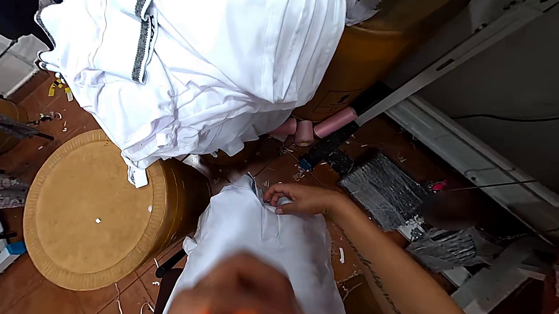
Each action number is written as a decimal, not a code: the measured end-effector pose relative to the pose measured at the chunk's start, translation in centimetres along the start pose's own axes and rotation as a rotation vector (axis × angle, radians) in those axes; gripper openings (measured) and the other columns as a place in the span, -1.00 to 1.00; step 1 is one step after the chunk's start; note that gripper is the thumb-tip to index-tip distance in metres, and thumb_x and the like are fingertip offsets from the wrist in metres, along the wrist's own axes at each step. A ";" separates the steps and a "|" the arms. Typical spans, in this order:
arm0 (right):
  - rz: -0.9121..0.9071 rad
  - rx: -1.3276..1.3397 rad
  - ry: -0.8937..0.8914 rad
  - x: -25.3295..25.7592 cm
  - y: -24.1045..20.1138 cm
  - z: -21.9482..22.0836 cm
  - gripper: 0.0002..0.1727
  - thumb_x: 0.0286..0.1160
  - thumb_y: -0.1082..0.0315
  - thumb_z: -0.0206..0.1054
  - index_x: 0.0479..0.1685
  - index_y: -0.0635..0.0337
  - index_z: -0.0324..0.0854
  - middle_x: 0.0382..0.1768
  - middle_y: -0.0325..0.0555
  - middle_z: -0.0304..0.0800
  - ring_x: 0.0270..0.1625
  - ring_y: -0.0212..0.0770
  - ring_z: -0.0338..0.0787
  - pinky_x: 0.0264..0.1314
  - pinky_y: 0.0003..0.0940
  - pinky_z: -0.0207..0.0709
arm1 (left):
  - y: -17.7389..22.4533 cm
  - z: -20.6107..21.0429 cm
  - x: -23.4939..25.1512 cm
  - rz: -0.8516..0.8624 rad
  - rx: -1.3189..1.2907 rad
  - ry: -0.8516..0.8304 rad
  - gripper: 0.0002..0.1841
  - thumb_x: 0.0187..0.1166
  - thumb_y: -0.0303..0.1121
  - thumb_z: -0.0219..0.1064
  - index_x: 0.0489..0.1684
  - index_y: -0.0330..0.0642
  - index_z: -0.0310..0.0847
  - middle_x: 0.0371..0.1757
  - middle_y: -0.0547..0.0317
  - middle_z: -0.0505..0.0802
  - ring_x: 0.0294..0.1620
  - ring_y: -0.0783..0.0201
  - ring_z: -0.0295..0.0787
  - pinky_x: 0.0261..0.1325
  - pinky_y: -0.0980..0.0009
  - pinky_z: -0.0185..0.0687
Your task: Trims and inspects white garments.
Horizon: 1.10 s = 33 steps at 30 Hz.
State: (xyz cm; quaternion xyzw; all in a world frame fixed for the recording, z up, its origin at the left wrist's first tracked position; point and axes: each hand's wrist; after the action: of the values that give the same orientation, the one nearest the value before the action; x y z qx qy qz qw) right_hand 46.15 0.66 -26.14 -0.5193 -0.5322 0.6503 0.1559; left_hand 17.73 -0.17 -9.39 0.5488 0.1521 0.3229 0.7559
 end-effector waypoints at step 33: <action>-0.109 -0.267 0.627 -2.7 -1.1 4.2 -0.60 0.08 0.58 0.62 -0.09 0.30 0.57 -0.44 -0.12 0.73 -0.27 -0.13 0.75 0.08 0.10 0.50 | -11.5 -6.6 11.3 0.108 1.496 -0.736 -0.72 0.61 -0.18 0.39 -0.06 -0.21 0.85 -0.31 -0.01 0.85 -0.17 -0.04 0.85 -0.23 0.04 0.69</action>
State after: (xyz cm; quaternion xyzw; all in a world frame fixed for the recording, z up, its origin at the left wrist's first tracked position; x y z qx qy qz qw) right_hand 43.29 -3.19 -24.27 -0.6806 -0.5654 0.3744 0.2771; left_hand 26.00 9.89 -21.02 0.9829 0.0432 -0.0272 0.1770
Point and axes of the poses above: each hand's wrist, its own x-axis towards the middle knuckle, its own z-axis out of the palm, y = z × x
